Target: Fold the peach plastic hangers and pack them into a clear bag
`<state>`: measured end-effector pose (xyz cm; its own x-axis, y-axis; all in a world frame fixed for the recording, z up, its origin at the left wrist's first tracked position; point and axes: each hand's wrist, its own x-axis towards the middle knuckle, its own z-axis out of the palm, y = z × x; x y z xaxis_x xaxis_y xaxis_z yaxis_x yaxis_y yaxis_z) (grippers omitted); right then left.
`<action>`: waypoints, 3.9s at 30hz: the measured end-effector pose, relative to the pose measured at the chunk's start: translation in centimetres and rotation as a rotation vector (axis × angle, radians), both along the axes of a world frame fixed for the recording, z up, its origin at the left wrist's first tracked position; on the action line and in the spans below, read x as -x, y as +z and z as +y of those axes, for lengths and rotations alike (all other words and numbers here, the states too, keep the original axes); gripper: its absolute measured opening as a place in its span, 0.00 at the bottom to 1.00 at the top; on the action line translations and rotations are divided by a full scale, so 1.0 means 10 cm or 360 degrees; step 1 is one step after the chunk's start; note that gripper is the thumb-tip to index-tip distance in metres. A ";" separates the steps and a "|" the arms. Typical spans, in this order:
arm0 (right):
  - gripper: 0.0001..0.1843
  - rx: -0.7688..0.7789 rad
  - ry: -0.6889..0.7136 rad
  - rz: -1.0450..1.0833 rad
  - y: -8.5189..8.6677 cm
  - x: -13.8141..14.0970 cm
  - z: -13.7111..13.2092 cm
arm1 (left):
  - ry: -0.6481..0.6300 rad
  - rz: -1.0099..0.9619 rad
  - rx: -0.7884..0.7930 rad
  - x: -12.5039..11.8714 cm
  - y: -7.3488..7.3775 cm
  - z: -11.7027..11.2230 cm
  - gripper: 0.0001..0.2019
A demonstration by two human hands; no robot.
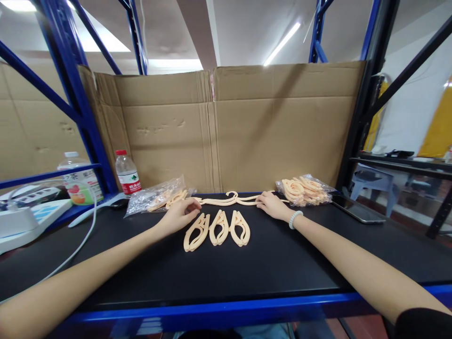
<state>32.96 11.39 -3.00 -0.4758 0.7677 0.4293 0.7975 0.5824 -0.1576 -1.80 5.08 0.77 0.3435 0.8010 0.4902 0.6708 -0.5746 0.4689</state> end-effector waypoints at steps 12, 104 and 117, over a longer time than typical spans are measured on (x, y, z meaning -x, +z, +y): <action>0.06 0.0046 0.0017 0.0290 0.12 -0.03 -0.20 | 0.0177 -0.1019 0.0388 0.03 0.00 0.04 0.07; 0.11 -0.0215 0.0240 0.0965 0.40 0.48 -0.82 | -0.0175 -0.1454 0.0591 -0.23 0.07 -0.27 0.12; 0.11 0.0748 0.0616 0.2116 0.37 0.54 -0.81 | -0.0347 -0.1505 0.0600 -0.27 0.20 -0.39 0.10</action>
<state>27.60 3.28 0.71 -0.1417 0.8771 0.4590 -0.2759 0.4103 -0.8692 0.91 1.19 2.76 0.1051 0.9249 0.3654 -0.1649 -0.3461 0.9236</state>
